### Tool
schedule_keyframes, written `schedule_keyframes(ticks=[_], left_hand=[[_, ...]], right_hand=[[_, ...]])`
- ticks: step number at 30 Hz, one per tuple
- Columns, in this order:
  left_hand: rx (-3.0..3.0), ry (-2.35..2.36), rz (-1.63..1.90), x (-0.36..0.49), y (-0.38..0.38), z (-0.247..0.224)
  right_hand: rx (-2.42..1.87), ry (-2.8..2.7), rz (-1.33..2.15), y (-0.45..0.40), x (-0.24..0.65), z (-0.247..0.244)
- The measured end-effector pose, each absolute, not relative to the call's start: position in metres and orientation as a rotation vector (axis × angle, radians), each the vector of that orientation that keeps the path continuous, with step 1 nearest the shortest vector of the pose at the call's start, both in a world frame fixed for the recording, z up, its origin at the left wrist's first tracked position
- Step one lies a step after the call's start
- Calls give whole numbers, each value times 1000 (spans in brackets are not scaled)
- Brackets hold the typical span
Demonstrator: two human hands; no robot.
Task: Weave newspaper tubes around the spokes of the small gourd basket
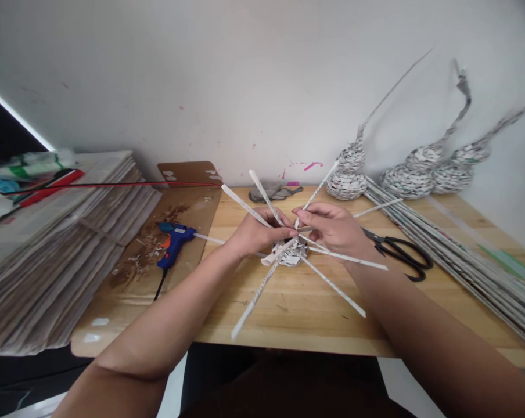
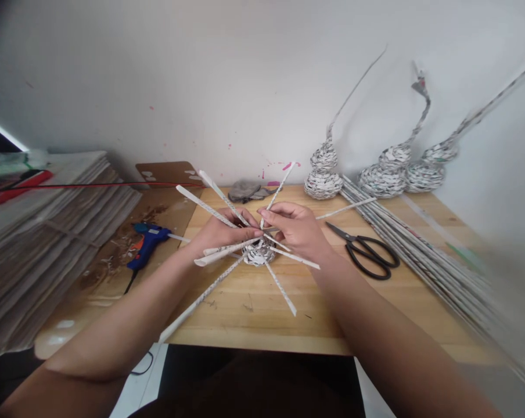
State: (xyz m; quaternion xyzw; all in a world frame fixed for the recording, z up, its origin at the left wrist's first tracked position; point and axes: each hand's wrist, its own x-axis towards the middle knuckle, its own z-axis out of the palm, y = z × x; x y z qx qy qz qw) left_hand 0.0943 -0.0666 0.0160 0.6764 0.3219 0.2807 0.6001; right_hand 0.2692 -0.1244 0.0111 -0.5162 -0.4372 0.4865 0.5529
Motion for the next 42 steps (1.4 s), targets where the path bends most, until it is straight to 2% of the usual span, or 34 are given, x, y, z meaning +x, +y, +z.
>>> schedule_keyframes(ticks=[3, 9, 12, 19, 24, 28, 31, 38, 42], left_hand=[[1558, 700, 669, 95, -66, 13], [1649, 657, 610, 97, -65, 11], [1638, 681, 635, 98, -66, 11], [1636, 754, 726, 99, -59, 1], [1757, 876, 768, 96, -60, 10], [1780, 928, 757, 93, -62, 19], [1783, 923, 752, 92, -59, 21], [1760, 850, 727, 88, -55, 14], [1798, 794, 707, 86, -54, 14]], right_hand=[[-1228, -1098, 1007, -125, 265, 9], [-1227, -1448, 443, -135, 256, 9], [-1263, -1597, 327, -137, 260, 13], [-1628, -1852, -15, -134, 271, 20], [-1922, -1883, 28, -137, 270, 20], [-1776, -1970, -99, -135, 270, 16], [-1719, -1898, -64, -134, 271, 15], [-1629, -1849, 524, -134, 269, 19], [-1634, -1856, 643, -133, 275, 19]])
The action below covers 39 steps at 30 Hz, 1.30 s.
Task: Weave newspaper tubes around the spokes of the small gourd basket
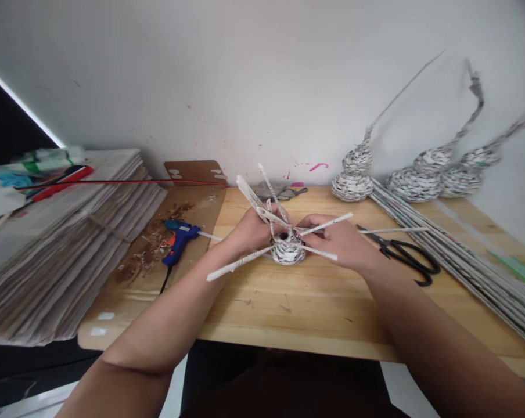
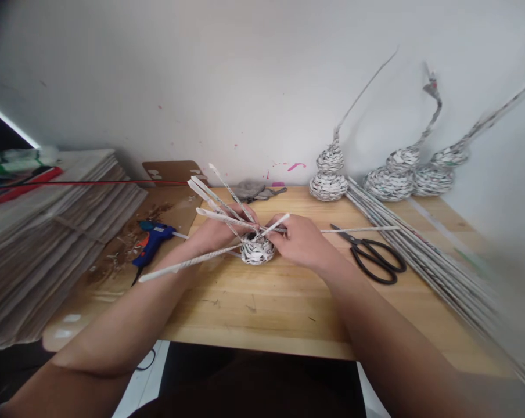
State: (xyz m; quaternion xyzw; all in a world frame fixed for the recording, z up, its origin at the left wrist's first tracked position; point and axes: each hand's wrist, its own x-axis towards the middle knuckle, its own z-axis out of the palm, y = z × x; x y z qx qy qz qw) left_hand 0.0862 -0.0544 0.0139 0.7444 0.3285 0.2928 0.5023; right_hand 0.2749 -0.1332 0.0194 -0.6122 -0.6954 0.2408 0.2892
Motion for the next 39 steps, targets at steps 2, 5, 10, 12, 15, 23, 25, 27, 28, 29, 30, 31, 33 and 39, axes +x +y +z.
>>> schedule_keyframes(ticks=[2, 5, 10, 12, 15, 23, 25, 27, 28, 29, 30, 31, 33, 39], left_hand=[[1820, 760, 701, 86, -54, 14], [1854, 728, 691, 86, -53, 13], [1855, 736, 683, 88, -55, 14], [1893, 791, 689, 88, -57, 16], [1941, 852, 713, 89, -59, 20], [1960, 882, 650, 87, -56, 16], [1902, 886, 650, 87, -56, 15], [1861, 900, 657, 88, -56, 14], [1847, 907, 666, 88, -56, 14], [1831, 911, 681, 88, -56, 13], [1813, 907, 692, 89, -56, 13], [1791, 900, 702, 89, -55, 12], [1739, 868, 708, 90, -55, 9], [1568, 786, 738, 94, -52, -1]], right_hand=[[-1636, -1839, 662, -133, 280, 21], [-1626, -1839, 617, -133, 285, 24], [-1583, -1865, 208, -135, 280, 26], [-1556, -1880, 103, -137, 275, 28], [-1530, -1915, -27, -140, 271, 29], [-1426, -1904, -394, -143, 268, 27], [-1362, -1888, -321, -144, 266, 28], [-1310, -1910, -124, -145, 263, 29], [-1303, -1917, -8, -145, 262, 28], [-1313, -1917, 102, -145, 260, 28], [-1339, -1899, 196, -146, 259, 26], [-1375, -1861, 273, -146, 257, 25], [-1454, -1737, 381, -145, 255, 20], [-1531, -1399, 520, -137, 254, 11]])
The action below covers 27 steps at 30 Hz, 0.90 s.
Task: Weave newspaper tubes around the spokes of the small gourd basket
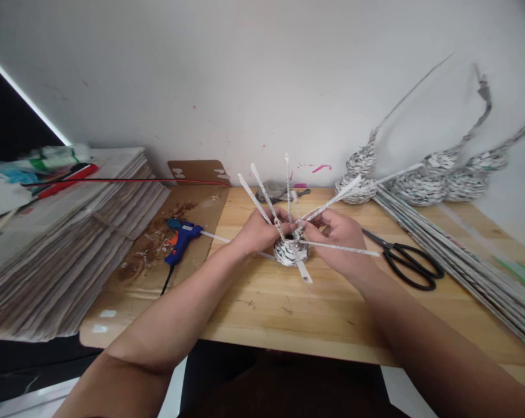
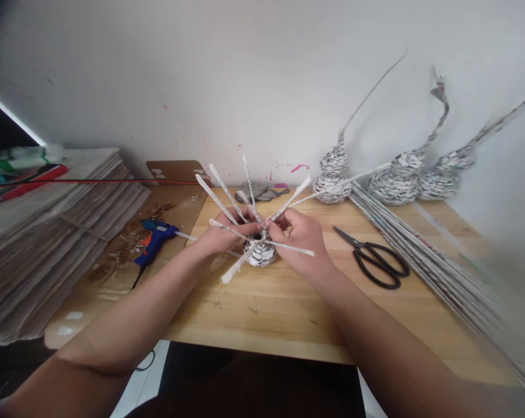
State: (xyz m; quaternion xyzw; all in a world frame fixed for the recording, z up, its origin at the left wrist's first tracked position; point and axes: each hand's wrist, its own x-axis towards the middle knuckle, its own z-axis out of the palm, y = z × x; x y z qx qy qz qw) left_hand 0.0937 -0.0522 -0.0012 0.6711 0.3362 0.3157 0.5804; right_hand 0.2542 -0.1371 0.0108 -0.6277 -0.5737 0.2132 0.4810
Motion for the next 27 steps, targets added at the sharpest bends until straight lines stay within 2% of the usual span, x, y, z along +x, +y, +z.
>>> schedule_keyframes(ticks=[6, 23, 27], left_hand=[[1471, 722, 730, 96, -51, -5], [1582, 666, 736, 93, -56, 6], [1575, 583, 630, 91, -60, 15]], right_hand=[[-1283, -1023, 1018, -126, 256, 2], [-1133, -716, 1363, -124, 261, -3], [-1123, -600, 1449, -124, 261, -1]])
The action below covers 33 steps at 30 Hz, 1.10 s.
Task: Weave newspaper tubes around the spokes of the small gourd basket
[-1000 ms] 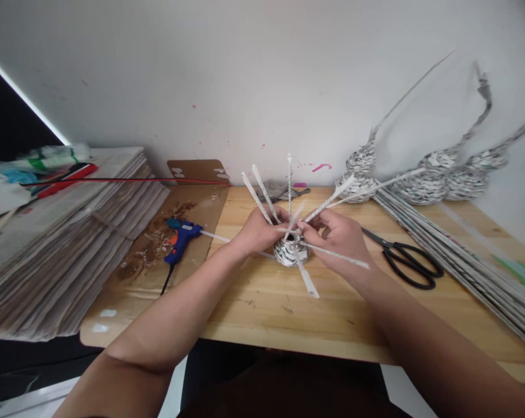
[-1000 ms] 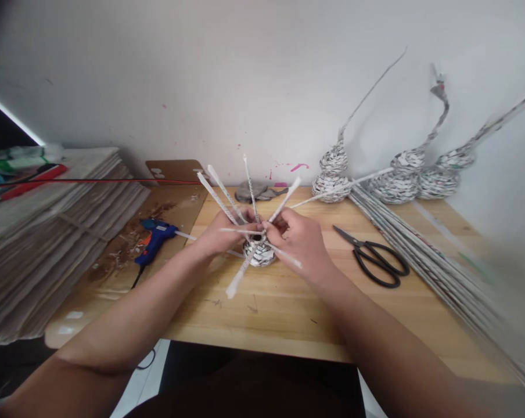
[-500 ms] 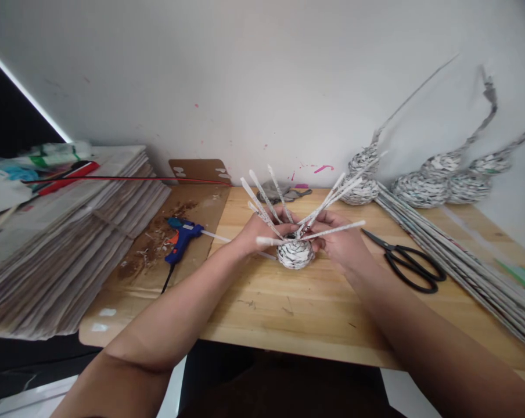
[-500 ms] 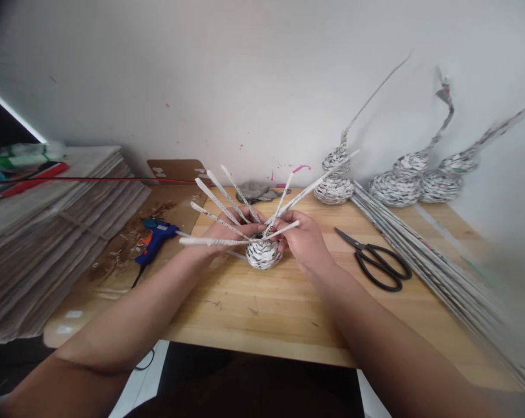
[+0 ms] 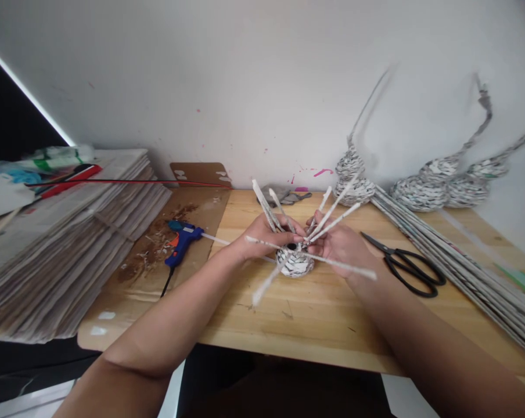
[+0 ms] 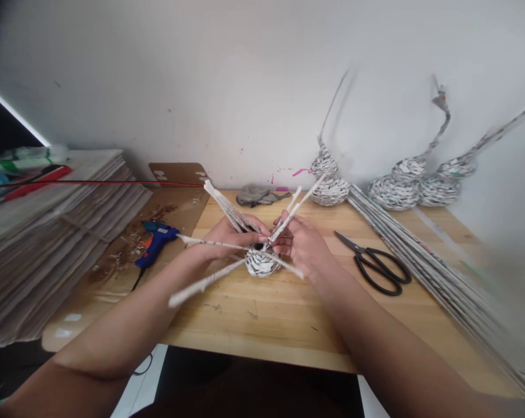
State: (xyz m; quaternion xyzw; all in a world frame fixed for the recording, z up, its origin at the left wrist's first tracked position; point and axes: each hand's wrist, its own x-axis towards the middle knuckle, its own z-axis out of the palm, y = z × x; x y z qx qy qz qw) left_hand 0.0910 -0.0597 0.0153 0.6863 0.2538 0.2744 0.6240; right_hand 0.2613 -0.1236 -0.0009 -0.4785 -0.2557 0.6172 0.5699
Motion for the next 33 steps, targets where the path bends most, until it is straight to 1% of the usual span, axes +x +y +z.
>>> schedule_keyframes(ticks=[3, 7, 10, 15, 20, 22, 27, 30, 33], left_hand=[[1618, 562, 562, 89, -59, 16], [1717, 638, 654, 88, -57, 11], [1821, 687, 691, 87, -55, 7], [1904, 808, 726, 89, -52, 5], [1950, 861, 782, 90, -52, 4], [1943, 886, 784, 89, -53, 4], [1894, 896, 832, 92, -57, 5], [1835, 927, 858, 95, -58, 4], [1720, 894, 854, 95, -55, 4]], right_hand=[[-1157, -632, 1412, -124, 259, 4], [-1217, -817, 1274, -125, 262, 6], [-1209, -928, 1300, -127, 268, 5], [-1069, -1154, 1413, -130, 269, 9], [-1110, -1329, 1360, -132, 265, 19], [-1129, -1313, 1316, -132, 264, 21], [-1340, -1150, 1154, -129, 259, 15], [-1251, -1056, 1207, -125, 255, 4], [-1124, -1090, 1282, -120, 254, -7]])
